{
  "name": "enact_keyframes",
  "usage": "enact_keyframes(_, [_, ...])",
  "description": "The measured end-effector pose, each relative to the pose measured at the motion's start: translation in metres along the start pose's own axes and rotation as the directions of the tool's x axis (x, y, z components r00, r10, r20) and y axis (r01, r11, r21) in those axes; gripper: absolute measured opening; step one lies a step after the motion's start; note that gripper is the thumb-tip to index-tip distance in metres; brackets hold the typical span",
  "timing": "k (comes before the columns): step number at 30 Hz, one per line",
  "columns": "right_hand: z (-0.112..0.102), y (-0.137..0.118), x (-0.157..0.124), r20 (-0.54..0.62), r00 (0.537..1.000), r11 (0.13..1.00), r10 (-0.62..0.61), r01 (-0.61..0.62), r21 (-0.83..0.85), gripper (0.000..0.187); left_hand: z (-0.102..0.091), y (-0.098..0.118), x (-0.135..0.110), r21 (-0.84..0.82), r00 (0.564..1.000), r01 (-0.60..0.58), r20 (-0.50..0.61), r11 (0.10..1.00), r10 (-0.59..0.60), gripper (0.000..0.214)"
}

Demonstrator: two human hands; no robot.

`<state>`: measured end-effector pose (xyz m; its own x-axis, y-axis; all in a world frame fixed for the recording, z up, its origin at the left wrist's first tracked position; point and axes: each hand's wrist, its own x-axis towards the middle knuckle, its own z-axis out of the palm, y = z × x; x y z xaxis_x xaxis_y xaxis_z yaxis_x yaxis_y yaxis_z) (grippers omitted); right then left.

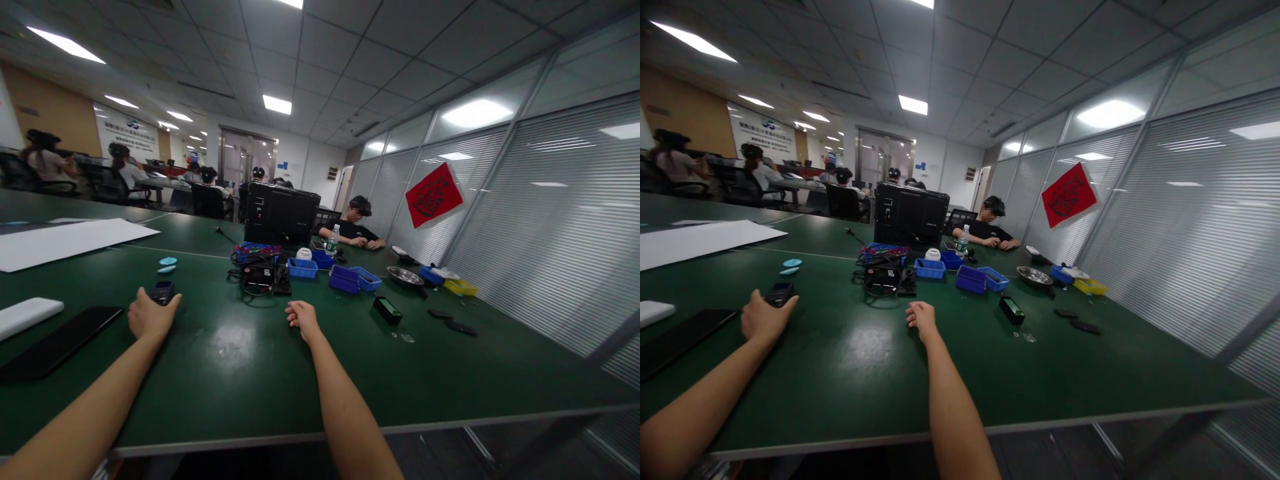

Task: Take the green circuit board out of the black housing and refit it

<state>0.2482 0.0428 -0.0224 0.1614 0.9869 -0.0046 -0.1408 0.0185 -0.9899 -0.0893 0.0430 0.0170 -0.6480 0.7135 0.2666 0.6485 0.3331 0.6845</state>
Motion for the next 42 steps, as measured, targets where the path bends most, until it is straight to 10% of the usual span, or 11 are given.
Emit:
enact_keyframes(7, [-0.018,-0.009,0.002,-0.27,0.961,0.994,0.065,-0.039,0.103,0.009,0.002,-0.002,0.0,-0.026,0.998,0.047,0.032,0.999,-0.046,0.08])
enact_keyframes(19, [-0.018,-0.005,0.006,-0.301,0.953,0.999,0.029,-0.013,0.053,0.009,0.004,0.013,-0.024,0.022,0.981,-0.091,0.174,0.996,0.085,0.074])
enact_keyframes(33, [-0.006,-0.005,-0.001,-0.204,0.978,0.996,-0.043,0.027,-0.082,0.012,0.055,0.048,-0.09,-0.037,0.789,-0.513,0.373,0.858,0.488,0.069])
enact_keyframes(42, [0.004,-0.006,-0.004,-0.202,0.977,0.938,-0.074,0.0,-0.346,0.023,0.083,0.081,-0.133,-0.324,0.668,-0.468,0.48,0.822,0.569,0.054])
